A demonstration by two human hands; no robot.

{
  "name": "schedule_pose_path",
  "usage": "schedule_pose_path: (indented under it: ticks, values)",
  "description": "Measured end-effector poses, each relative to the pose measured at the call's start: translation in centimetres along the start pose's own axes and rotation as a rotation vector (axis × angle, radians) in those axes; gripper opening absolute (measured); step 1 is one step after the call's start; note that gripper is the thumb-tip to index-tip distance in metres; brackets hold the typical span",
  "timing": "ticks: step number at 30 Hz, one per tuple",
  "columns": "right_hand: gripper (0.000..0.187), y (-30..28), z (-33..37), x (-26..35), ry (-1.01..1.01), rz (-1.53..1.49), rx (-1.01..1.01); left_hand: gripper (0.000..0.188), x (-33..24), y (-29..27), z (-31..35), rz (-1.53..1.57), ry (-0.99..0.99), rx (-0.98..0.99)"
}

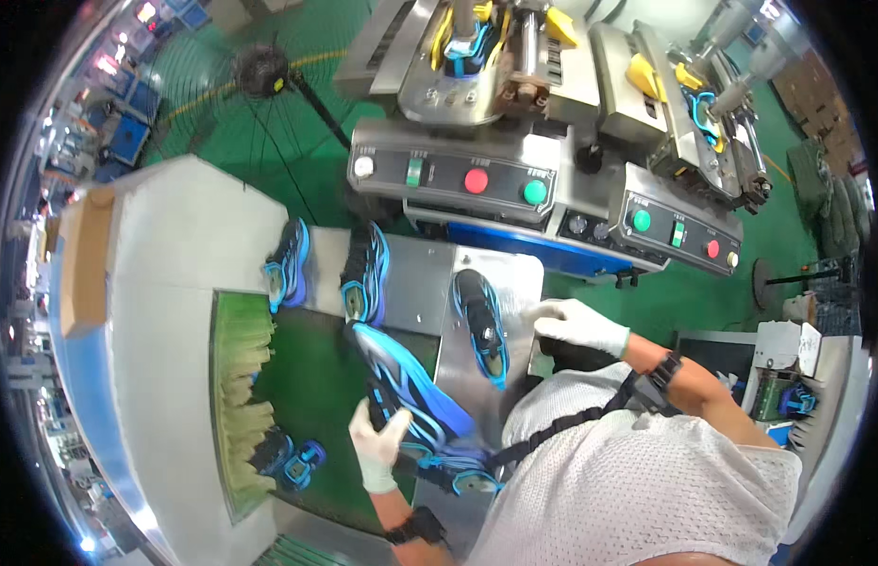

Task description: Operating a shoe manufacturing machine by placing shoes into a press and onto a conveyor belt.

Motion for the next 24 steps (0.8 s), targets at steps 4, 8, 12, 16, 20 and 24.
schedule_pose_path:
  ticks: [4,8,12,16,20,24]
  values:
    - [0.088,2.4,-3.8,4.4,-0.276,-0.631,0.707,0.067,-4.5,3.2,-1.0,0.056,0.534,0.278]
    - [0.074,-2.1,-4.0,1.2,-0.087,-0.891,0.539,0.065,-2.3,6.4,-1.8,-0.065,0.591,0.247]
    - [0.072,-9.9,2.4,9.8,-0.439,-0.882,0.505,0.064,-17.1,11.1,-18.1,-0.215,0.588,0.130]
    - [0.073,-19.7,7.2,6.1,-0.305,-0.863,0.048,0.050,-32.5,19.1,-27.3,-0.337,0.693,0.227]
    - [0.081,-24.2,11.7,0.5,-0.456,-0.992,-0.013,0.061,-31.1,21.1,-42.1,-0.735,0.587,0.006]
    - [0.083,-25.5,14.5,-0.2,-0.546,-1.055,-0.179,0.089,-37.1,27.2,-47.9,-0.801,0.008,0.297]
Point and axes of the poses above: each hand's wrist, its own z-axis away from the middle knuckle, its own y-axis out of the palm, x = y × z, the point moved 2 cm from there along -z, towards the middle knuckle, and after that the axes turned 10 degrees about x, right-handed, at the moved point
